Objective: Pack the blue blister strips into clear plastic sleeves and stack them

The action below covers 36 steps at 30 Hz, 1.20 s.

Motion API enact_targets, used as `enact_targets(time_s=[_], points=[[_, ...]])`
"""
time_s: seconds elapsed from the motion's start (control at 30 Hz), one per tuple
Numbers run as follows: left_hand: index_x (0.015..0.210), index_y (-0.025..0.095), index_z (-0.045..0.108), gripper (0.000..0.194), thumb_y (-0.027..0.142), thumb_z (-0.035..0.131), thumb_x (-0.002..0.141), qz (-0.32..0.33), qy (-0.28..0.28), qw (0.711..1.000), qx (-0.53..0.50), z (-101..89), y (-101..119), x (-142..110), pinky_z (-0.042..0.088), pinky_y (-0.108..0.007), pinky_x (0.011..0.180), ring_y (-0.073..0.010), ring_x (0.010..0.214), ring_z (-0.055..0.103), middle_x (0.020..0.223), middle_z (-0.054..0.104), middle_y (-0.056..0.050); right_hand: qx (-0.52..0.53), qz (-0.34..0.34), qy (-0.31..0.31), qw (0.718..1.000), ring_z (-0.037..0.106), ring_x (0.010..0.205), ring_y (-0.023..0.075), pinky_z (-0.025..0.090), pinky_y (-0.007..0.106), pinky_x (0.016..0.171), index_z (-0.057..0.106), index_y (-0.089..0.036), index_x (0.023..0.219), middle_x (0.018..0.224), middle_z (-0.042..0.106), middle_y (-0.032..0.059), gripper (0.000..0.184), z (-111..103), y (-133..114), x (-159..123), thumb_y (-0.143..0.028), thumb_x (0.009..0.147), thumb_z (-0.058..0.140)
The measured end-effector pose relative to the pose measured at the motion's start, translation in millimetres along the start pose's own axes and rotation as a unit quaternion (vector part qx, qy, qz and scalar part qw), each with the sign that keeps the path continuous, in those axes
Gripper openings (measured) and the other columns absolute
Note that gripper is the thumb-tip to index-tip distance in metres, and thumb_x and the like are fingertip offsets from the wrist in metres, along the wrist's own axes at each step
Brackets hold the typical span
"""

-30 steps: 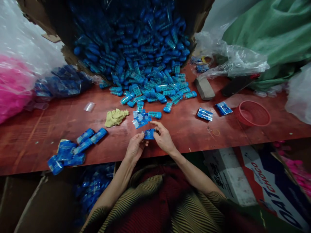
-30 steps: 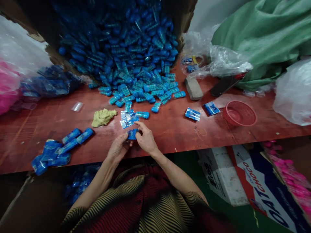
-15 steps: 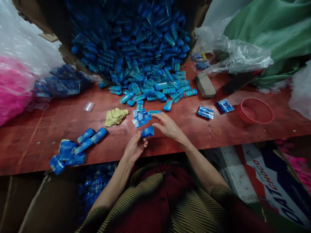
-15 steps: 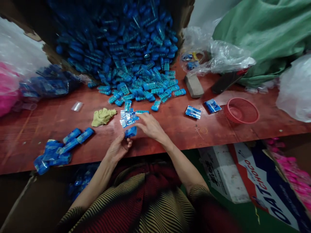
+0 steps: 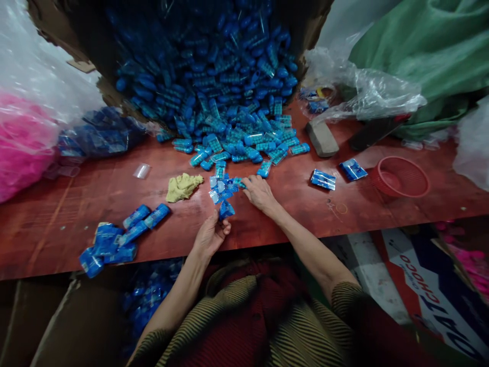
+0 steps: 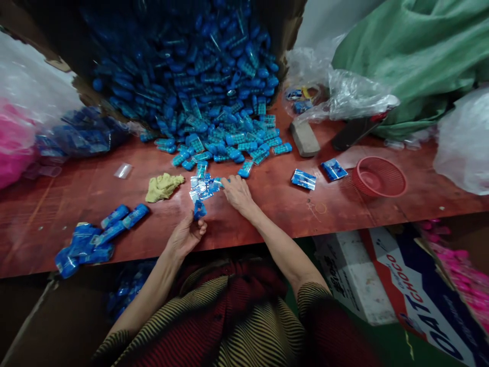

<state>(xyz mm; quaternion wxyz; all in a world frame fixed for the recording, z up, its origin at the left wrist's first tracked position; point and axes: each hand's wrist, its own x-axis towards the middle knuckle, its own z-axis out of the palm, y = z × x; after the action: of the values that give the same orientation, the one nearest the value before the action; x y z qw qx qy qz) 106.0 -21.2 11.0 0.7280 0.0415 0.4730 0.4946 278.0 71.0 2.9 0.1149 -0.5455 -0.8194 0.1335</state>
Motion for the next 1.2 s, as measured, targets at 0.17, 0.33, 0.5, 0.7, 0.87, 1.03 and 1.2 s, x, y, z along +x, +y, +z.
enact_targets(time_s=[0.17,0.33,0.5,0.7,0.87,1.03,1.2], points=[[0.072,0.017,0.059,0.025,0.037,0.074,0.068,0.020,-0.015,1.000,-0.004,-6.3,-3,4,0.038,-0.018,0.041,-0.0097,0.047,0.053,0.052,0.057,0.000,0.252,0.014,0.042,0.967,0.057,0.089,0.0184,0.044,0.032,0.081,0.059,-0.017,0.110,0.104,0.064,0.0065,0.029,-19,5,-15,-0.025,0.082,0.056],[0.076,0.017,0.060,0.025,0.036,0.073,0.068,0.037,-0.013,0.999,0.002,-6.5,-4,6,0.039,-0.018,0.040,-0.0093,0.047,0.053,0.053,0.058,0.001,0.375,-0.051,0.048,0.924,0.059,0.093,0.0165,0.047,0.029,0.077,0.061,-0.022,0.109,0.106,0.061,0.0043,0.030,-53,-6,-53,-0.026,0.080,0.060],[0.075,0.017,0.059,0.024,0.033,0.075,0.067,0.040,-0.019,0.999,-0.001,-2.2,-4,6,0.040,-0.017,0.041,-0.0079,0.047,0.053,0.055,0.058,0.002,0.313,-0.119,0.059,0.940,0.057,0.101,0.0185,0.047,0.036,0.088,0.060,-0.024,0.113,0.108,0.057,0.0061,0.029,-61,-19,-69,-0.021,0.084,0.054],[0.075,0.017,0.059,0.028,0.034,0.078,0.063,0.047,-0.025,0.999,0.006,-1.5,-4,4,0.040,-0.018,0.041,-0.0082,0.046,0.052,0.055,0.057,0.003,0.259,-0.143,0.079,0.952,0.053,0.109,0.0199,0.047,0.038,0.092,0.056,-0.026,0.120,0.113,0.052,0.0074,0.035,-57,-21,-70,-0.016,0.088,0.048],[0.078,0.017,0.059,0.027,0.034,0.076,0.066,0.046,-0.021,0.999,0.007,-0.1,-3,2,0.041,-0.017,0.041,-0.0078,0.047,0.053,0.057,0.059,0.002,0.222,-0.137,0.092,0.961,0.052,0.110,0.0207,0.048,0.039,0.093,0.056,-0.027,0.120,0.115,0.052,0.0074,0.033,-54,-20,-74,-0.018,0.089,0.047],[0.076,0.017,0.058,0.025,0.034,0.074,0.068,0.014,0.005,1.000,0.015,2.9,-3,0,0.042,-0.017,0.040,-0.0094,0.045,0.054,0.050,0.056,0.002,0.168,-0.129,0.118,0.970,0.052,0.109,0.0228,0.048,0.041,0.093,0.057,-0.026,0.119,0.119,0.053,0.0089,0.032,-46,-20,-81,-0.019,0.090,0.046],[0.073,0.016,0.056,0.025,0.035,0.072,0.070,0.001,0.017,1.000,0.026,6.9,-4,-2,0.044,-0.017,0.040,-0.0109,0.045,0.055,0.048,0.055,0.001,0.180,-0.121,0.176,0.960,0.052,0.113,0.0214,0.048,0.040,0.095,0.053,-0.025,0.123,0.121,0.052,0.0092,0.034,-42,-20,-84,-0.018,0.090,0.046]])
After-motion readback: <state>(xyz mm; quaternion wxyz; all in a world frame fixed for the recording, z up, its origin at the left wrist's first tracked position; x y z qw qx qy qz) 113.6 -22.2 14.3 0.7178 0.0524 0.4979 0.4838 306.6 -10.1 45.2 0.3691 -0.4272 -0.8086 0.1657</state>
